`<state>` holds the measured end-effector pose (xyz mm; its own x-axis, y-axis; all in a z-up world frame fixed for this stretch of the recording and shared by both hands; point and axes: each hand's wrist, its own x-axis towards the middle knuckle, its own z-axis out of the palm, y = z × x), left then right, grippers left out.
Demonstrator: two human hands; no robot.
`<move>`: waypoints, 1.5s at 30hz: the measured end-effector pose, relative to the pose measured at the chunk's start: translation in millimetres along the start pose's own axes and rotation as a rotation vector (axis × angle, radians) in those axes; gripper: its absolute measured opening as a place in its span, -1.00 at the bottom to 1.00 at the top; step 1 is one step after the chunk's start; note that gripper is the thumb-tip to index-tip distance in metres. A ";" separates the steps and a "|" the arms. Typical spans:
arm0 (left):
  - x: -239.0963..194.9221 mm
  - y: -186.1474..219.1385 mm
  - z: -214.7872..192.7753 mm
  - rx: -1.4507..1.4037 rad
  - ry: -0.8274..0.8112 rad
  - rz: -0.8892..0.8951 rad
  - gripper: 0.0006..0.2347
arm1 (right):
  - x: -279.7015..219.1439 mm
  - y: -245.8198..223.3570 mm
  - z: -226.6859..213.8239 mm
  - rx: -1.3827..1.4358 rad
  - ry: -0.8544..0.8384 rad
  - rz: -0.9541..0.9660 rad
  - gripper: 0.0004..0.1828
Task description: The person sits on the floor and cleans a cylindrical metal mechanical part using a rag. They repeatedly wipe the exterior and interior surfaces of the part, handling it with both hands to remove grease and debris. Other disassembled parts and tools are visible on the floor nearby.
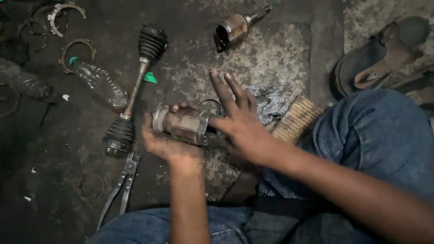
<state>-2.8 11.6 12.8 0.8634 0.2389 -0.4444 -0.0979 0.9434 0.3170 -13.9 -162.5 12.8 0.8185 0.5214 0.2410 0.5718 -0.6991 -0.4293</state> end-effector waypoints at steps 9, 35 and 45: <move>4.5 0.0 -0.1 0.148 0.182 -0.018 -0.55 | 7.7 24.5 -7.3 -0.260 0.187 -0.441 -0.27; 6.4 -7.2 1.4 0.152 0.066 0.231 -0.69 | -34.3 -16.2 49.6 1.556 -0.260 0.605 -0.26; 10.6 33.1 8.8 0.162 -0.007 0.355 -0.70 | -42.3 20.3 -20.7 0.870 -0.075 0.048 -0.57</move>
<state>7.5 43.4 26.0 0.7932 0.5422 -0.2774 -0.3126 0.7533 0.5786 -35.8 -208.9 11.9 0.8173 0.5533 0.1609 0.2667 -0.1156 -0.9568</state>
